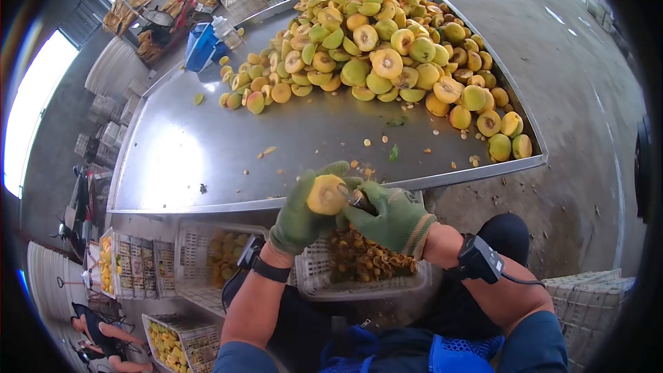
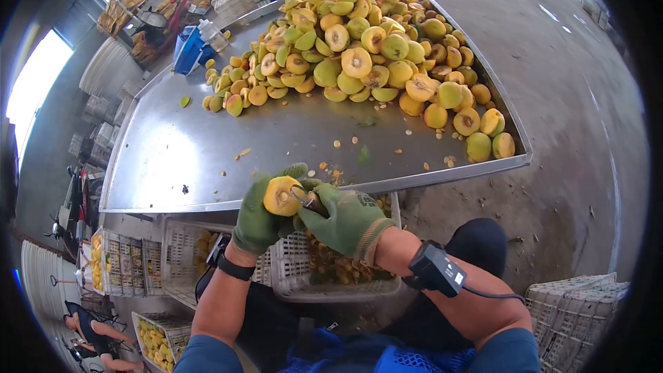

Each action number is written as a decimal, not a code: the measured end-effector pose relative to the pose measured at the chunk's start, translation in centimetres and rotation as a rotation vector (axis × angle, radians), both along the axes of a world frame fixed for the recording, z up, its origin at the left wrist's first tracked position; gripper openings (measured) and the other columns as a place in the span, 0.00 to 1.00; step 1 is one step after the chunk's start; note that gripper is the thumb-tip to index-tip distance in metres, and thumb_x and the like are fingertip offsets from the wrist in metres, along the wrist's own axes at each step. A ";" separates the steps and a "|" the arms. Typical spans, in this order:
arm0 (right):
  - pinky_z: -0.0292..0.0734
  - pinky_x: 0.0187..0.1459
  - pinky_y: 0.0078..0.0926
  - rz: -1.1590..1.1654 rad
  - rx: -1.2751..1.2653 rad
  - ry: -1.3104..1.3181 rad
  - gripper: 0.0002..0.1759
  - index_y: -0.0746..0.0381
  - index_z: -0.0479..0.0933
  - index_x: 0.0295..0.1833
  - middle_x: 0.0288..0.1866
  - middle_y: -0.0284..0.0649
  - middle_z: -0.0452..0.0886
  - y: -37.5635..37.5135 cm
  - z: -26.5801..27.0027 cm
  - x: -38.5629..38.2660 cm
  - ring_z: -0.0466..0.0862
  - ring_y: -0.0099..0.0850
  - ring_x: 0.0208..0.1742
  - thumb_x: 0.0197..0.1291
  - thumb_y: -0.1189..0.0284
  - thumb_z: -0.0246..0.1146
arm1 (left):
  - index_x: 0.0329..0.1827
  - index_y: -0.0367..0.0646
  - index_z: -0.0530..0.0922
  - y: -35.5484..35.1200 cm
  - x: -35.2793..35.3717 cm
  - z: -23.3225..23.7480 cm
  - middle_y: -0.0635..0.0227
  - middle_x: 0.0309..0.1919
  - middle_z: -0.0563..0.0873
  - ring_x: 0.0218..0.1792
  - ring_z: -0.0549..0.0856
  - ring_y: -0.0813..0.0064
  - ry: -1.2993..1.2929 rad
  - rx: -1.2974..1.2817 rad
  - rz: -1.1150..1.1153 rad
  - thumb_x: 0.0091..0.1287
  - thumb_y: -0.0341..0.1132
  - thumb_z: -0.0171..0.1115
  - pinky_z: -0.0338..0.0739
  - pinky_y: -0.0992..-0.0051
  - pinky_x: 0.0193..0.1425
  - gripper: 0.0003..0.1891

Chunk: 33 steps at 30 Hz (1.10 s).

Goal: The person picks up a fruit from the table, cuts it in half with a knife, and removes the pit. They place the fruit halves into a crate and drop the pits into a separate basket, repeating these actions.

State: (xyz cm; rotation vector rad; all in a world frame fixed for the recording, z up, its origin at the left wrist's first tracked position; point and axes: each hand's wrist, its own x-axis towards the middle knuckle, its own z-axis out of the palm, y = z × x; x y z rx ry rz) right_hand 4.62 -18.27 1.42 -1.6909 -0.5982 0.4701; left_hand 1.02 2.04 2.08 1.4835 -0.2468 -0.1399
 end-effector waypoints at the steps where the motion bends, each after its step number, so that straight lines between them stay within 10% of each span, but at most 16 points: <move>1: 0.81 0.48 0.40 -0.003 -0.019 -0.035 0.21 0.64 0.78 0.61 0.42 0.50 0.88 -0.1 -0.3 0.1 0.88 0.48 0.43 0.70 0.63 0.64 | 0.76 0.33 0.67 -0.1 0.0 -0.5 0.55 0.64 0.83 0.61 0.85 0.67 0.116 -0.197 -0.030 0.76 0.30 0.61 0.81 0.69 0.67 0.27; 4: 0.81 0.48 0.42 -0.014 -0.051 -0.103 0.24 0.63 0.76 0.66 0.43 0.52 0.88 -0.1 -1.3 0.1 0.88 0.51 0.45 0.70 0.63 0.64 | 0.77 0.32 0.64 -0.4 0.1 -1.5 0.54 0.64 0.82 0.62 0.84 0.66 0.359 -0.622 -0.065 0.79 0.32 0.58 0.79 0.68 0.70 0.27; 8: 0.81 0.45 0.44 -0.055 -0.071 -0.168 0.22 0.63 0.77 0.63 0.42 0.53 0.87 -0.1 -1.3 -0.3 0.87 0.53 0.43 0.70 0.63 0.65 | 0.78 0.36 0.64 -1.1 0.0 -1.9 0.53 0.61 0.83 0.61 0.84 0.64 0.156 -0.243 0.062 0.84 0.57 0.43 0.85 0.68 0.58 0.34; 22: 0.79 0.38 0.42 -0.218 -0.104 -0.344 0.10 0.61 0.77 0.44 0.32 0.49 0.84 -0.1 -0.9 1.7 0.85 0.52 0.35 0.68 0.67 0.68 | 0.68 0.39 0.74 0.4 -0.7 -3.4 0.64 0.50 0.86 0.43 0.89 0.66 0.591 -0.305 0.039 0.82 0.60 0.45 0.85 0.73 0.46 0.32; 24: 0.79 0.38 0.42 -0.299 -0.050 -0.338 0.11 0.61 0.77 0.44 0.32 0.49 0.84 0.0 -1.1 1.2 0.85 0.53 0.35 0.67 0.66 0.68 | 0.69 0.41 0.75 -0.5 -0.9 -3.3 0.64 0.52 0.87 0.40 0.89 0.69 -0.178 0.284 0.210 0.81 0.60 0.48 0.84 0.75 0.40 0.31; 26: 0.80 0.37 0.38 -0.246 -0.112 -0.275 0.10 0.62 0.79 0.46 0.31 0.46 0.85 -0.6 -0.6 0.4 0.86 0.45 0.32 0.65 0.69 0.70 | 0.70 0.42 0.74 -0.6 -1.0 -3.1 0.63 0.54 0.87 0.42 0.88 0.70 -0.330 0.336 0.266 0.81 0.59 0.50 0.85 0.74 0.42 0.30; 31: 0.80 0.41 0.39 -0.109 -0.131 -0.297 0.13 0.62 0.81 0.50 0.36 0.49 0.87 -0.2 -2.2 -1.4 0.88 0.47 0.38 0.63 0.70 0.70 | 0.74 0.37 0.70 -2.5 -1.3 -1.7 0.59 0.58 0.86 0.53 0.88 0.66 0.435 -0.664 0.276 0.80 0.45 0.58 0.86 0.71 0.58 0.27; 33: 0.80 0.41 0.40 -0.107 -0.159 -0.329 0.14 0.62 0.81 0.52 0.38 0.49 0.87 -0.6 -1.9 -1.2 0.87 0.48 0.39 0.63 0.70 0.70 | 0.73 0.37 0.71 -2.1 -1.7 -2.0 0.60 0.56 0.86 0.50 0.89 0.67 0.350 -0.457 0.247 0.81 0.48 0.56 0.87 0.72 0.52 0.27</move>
